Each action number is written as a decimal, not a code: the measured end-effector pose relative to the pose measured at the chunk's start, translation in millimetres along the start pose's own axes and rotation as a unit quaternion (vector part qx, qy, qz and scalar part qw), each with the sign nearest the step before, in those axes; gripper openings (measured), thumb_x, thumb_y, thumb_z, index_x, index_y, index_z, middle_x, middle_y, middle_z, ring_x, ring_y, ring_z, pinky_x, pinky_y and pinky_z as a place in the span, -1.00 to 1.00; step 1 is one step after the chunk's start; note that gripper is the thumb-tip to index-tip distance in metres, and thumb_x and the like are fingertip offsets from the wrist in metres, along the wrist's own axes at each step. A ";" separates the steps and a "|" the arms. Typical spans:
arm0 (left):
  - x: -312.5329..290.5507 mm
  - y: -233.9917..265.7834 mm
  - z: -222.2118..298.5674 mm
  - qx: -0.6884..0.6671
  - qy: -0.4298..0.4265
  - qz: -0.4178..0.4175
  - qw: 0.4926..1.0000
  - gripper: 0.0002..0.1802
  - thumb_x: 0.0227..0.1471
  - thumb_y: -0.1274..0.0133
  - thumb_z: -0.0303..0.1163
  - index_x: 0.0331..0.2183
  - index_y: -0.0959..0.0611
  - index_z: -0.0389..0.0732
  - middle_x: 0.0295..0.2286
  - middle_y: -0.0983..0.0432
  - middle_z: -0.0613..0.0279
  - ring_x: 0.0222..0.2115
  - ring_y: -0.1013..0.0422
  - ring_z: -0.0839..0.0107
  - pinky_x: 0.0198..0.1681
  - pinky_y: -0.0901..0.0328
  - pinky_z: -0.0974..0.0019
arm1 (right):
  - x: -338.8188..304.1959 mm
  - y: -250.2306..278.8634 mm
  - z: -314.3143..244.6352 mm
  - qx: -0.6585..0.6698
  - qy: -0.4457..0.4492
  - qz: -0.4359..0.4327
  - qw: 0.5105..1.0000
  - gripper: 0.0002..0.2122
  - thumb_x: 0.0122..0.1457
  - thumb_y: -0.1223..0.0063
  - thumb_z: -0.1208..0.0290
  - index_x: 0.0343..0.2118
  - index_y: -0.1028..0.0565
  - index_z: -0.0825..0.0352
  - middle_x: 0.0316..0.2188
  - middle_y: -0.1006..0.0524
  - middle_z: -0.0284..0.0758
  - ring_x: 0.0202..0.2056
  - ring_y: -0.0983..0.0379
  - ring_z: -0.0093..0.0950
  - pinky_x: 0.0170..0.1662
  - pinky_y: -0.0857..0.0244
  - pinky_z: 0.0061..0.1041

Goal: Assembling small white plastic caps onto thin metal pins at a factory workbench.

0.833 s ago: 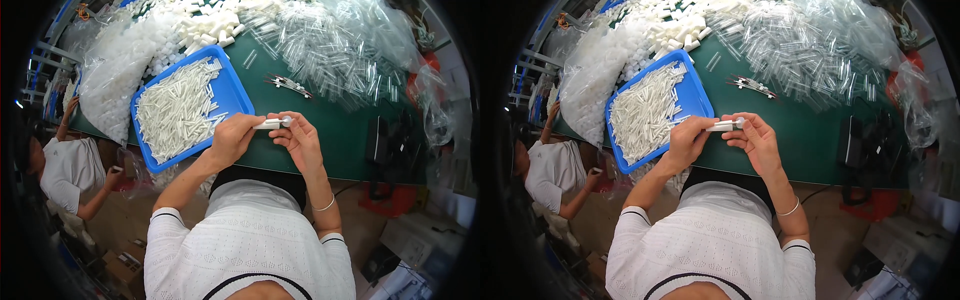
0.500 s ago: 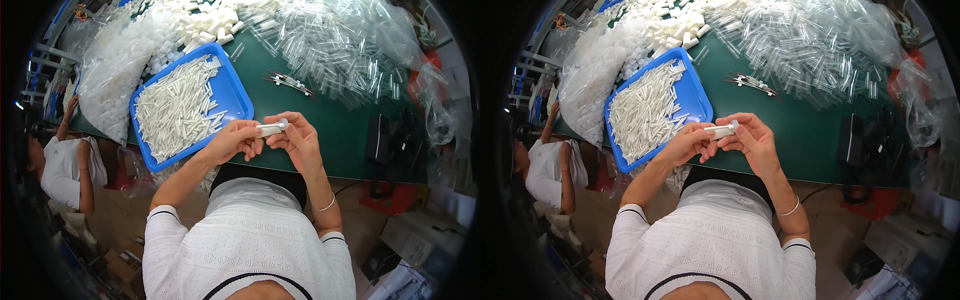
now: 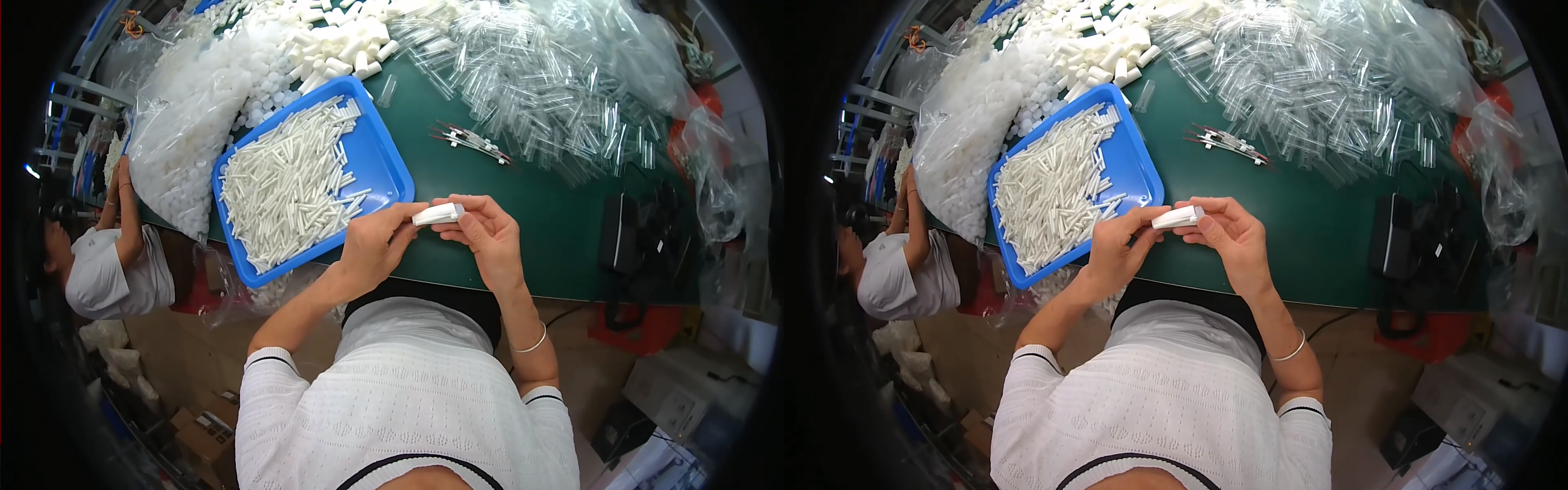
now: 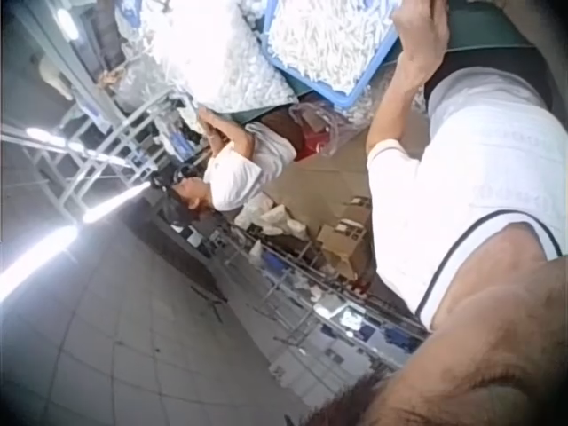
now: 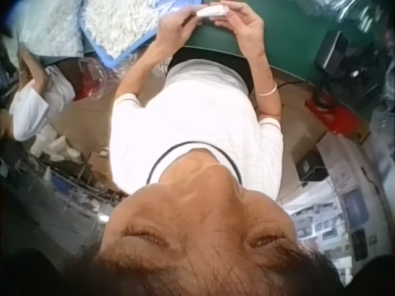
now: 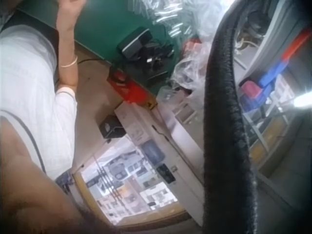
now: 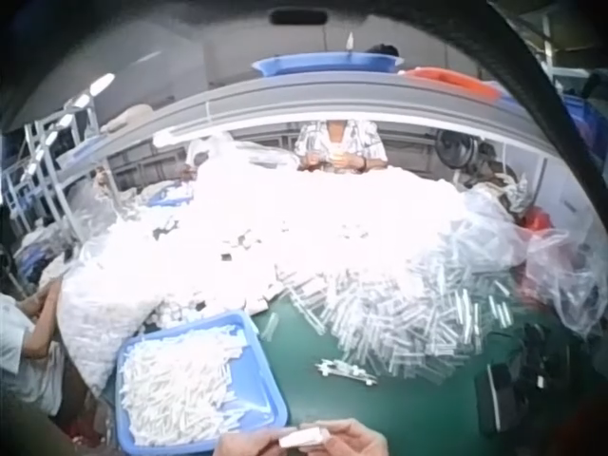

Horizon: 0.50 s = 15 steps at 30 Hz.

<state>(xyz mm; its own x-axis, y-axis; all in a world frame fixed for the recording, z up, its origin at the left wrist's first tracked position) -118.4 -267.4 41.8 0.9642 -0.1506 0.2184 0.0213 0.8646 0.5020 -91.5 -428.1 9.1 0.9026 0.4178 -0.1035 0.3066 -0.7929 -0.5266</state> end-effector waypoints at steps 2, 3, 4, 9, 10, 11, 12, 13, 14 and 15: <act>-1.1 2.3 8.2 0.002 -0.010 0.012 1.000 -0.73 -0.01 -0.09 -0.63 -0.18 -0.56 -0.29 -0.44 -0.58 0.11 -0.51 -0.52 0.42 -0.43 -0.40 0.41 | -1.5 0.5 1.2 -0.024 0.022 -0.002 0.999 -0.75 0.24 0.02 0.52 -0.06 -0.39 0.50 -0.08 -0.49 -0.07 -0.19 -0.53 -0.37 -0.12 -0.46 -0.51; -2.3 3.0 6.3 -0.050 0.027 0.011 0.998 -0.74 0.01 -0.10 -0.60 -0.18 -0.56 -0.29 -0.44 -0.58 0.11 -0.51 -0.52 0.43 -0.42 -0.40 0.42 | -2.1 0.6 1.2 -0.048 0.044 -0.005 0.998 -0.75 0.22 0.00 0.55 -0.06 -0.38 0.50 -0.10 -0.50 -0.09 -0.18 -0.53 -0.38 -0.10 -0.45 -0.51; -3.5 3.9 3.1 -0.101 0.064 0.012 0.993 -0.75 0.03 -0.10 -0.58 -0.18 -0.56 -0.29 -0.43 -0.58 0.12 -0.50 -0.52 0.44 -0.41 -0.40 0.43 | -2.3 0.4 2.1 -0.039 0.053 -0.001 0.998 -0.76 0.19 -0.03 0.58 -0.08 -0.40 0.50 -0.13 -0.52 -0.15 -0.19 -0.52 -0.43 -0.09 -0.43 -0.54; 4.0 7.9 -2.1 -0.099 0.080 -0.013 0.992 -0.76 0.03 -0.13 -0.52 -0.19 -0.56 -0.28 -0.49 -0.57 0.15 -0.49 -0.52 0.46 -0.40 -0.39 0.45 | -0.5 -13.5 -32.7 -0.408 0.201 -0.007 0.891 -0.73 -0.01 -0.20 0.63 -0.19 -0.52 0.38 -0.18 -0.53 -0.24 -0.15 -0.48 -0.41 -0.10 -0.38 -0.48; 7.6 3.7 0.5 -0.117 0.070 -0.050 0.989 -0.76 0.04 -0.13 -0.50 -0.20 -0.56 -0.28 -0.50 -0.57 0.16 -0.49 -0.52 0.46 -0.40 -0.38 0.44 | -3.7 -23.5 -46.3 -0.498 0.261 -0.022 0.827 -0.71 -0.05 -0.21 0.66 -0.19 -0.52 0.37 -0.18 -0.53 -0.23 -0.13 -0.47 -0.38 -0.10 -0.36 -0.48; 14.4 1.8 4.3 -0.135 0.059 -0.086 0.985 -0.76 0.04 -0.13 -0.47 -0.20 -0.56 -0.27 -0.51 -0.57 0.16 -0.49 -0.51 0.46 -0.39 -0.37 0.43 | -4.7 -21.0 -41.1 -0.484 0.287 -0.015 0.826 -0.72 -0.07 -0.23 0.64 -0.23 -0.54 0.36 -0.24 -0.54 -0.22 -0.22 -0.49 -0.34 -0.18 -0.35 -0.49; 27.9 4.3 4.7 -0.147 0.075 -0.134 0.977 -0.83 0.06 -0.11 -0.42 -0.26 -0.59 -0.26 -0.51 -0.57 0.17 -0.49 -0.49 0.45 -0.38 -0.36 0.40 | -4.1 -19.9 -40.4 -0.485 0.291 -0.018 0.824 -0.72 -0.07 -0.23 0.64 -0.23 -0.54 0.36 -0.24 -0.54 -0.22 -0.22 -0.49 -0.34 -0.18 -0.35 -0.49; 50.5 15.3 -2.6 -0.079 0.051 -0.086 0.992 -0.85 0.05 -0.12 -0.39 -0.33 -0.61 -0.26 -0.51 -0.56 0.18 -0.48 -0.48 0.41 -0.38 -0.34 0.36 | -2.0 -15.0 -40.2 -0.497 0.273 0.004 0.824 -0.74 -0.04 -0.22 0.63 -0.23 -0.53 0.37 -0.28 -0.54 -0.24 -0.26 -0.48 -0.38 -0.21 -0.35 -0.51; 74.4 28.8 -9.8 -0.009 0.029 -0.033 0.999 -0.84 0.04 -0.13 -0.35 -0.41 -0.64 -0.27 -0.51 -0.55 0.19 -0.47 -0.46 0.37 -0.38 -0.33 0.31 | -0.4 -12.4 -41.3 -0.506 0.255 0.022 0.824 -0.77 -0.01 -0.20 0.61 -0.23 -0.53 0.38 -0.32 -0.55 -0.26 -0.31 -0.48 -0.42 -0.24 -0.35 -0.53; 103.4 41.8 -19.7 0.169 -0.060 0.046 0.983 -0.81 -0.01 -0.16 -0.32 -0.42 -0.66 -0.26 -0.53 -0.53 0.18 -0.44 -0.44 0.32 -0.36 -0.31 0.27 | 0.5 -13.4 -42.8 -0.508 0.260 0.022 0.821 -0.77 -0.01 -0.20 0.61 -0.23 -0.53 0.38 -0.32 -0.55 -0.26 -0.31 -0.48 -0.42 -0.24 -0.35 -0.53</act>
<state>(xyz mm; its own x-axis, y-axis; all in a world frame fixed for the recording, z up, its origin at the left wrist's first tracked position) -12.7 -237.5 68.9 0.9195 -0.1523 0.3623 -0.1724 0.6722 0.7200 -82.1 -436.3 52.2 0.8457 0.3431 0.4088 0.1269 -0.8732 0.4705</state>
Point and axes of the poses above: each hand's wrist, its own x-axis towards the middle knuckle, its own y-axis out of the back of the hand, z = x × y, the point moved 6 cm from there along x, towards the middle knuckle
